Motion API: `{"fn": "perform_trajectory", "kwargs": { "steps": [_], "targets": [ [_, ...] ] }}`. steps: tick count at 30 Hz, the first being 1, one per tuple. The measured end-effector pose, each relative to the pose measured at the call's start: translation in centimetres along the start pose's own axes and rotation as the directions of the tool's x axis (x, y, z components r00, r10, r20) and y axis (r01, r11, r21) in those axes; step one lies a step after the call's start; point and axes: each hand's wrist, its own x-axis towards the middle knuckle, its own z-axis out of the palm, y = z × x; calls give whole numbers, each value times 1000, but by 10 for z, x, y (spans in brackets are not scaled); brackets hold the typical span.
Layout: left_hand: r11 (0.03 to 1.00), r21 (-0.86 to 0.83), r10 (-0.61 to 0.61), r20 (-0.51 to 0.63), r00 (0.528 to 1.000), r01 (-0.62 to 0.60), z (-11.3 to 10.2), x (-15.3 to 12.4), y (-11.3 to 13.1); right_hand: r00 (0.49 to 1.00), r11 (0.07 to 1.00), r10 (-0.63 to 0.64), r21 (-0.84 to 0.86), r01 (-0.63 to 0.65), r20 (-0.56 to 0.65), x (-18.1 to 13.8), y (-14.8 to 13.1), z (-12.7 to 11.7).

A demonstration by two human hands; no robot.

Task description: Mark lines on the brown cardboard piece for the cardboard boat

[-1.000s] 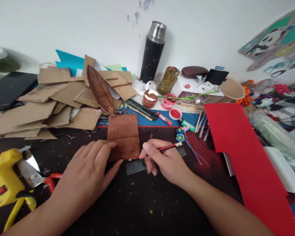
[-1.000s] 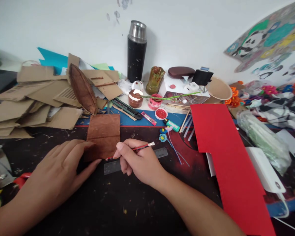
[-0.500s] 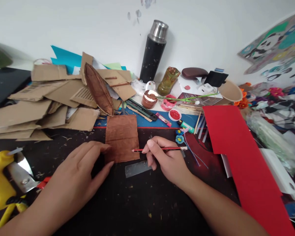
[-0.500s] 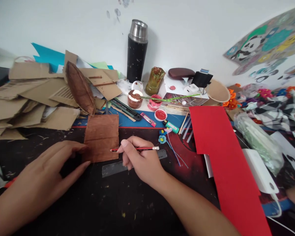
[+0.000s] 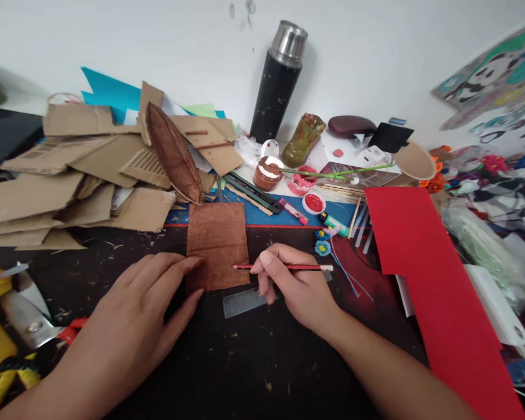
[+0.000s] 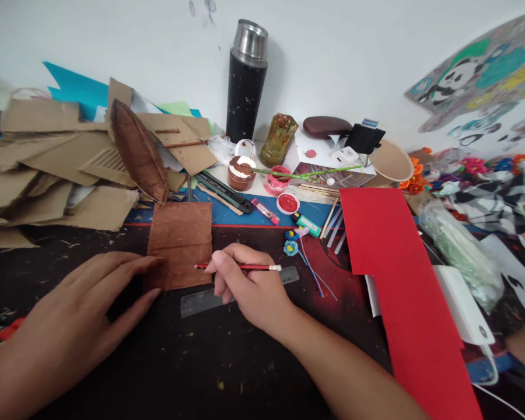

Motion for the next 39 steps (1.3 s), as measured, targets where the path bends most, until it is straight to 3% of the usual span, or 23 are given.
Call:
{"fn": "perform_trajectory", "kwargs": {
  "steps": [17, 30, 39],
  "targets": [
    [997, -44, -60, 4, 998, 60, 2, -1, 1, 999, 999, 40, 2, -40, 24, 1, -1, -1],
    [1000, -24, -6, 22, 1000, 7, -1, 1, 1, 999, 999, 33, -11, -33, 21, 1, -3, -1],
    [998, -53, -45, -6, 999, 44, 0, 0, 2, 997, 997, 71, -9, -71, 44, 1, -2, -2]
  ]
}}
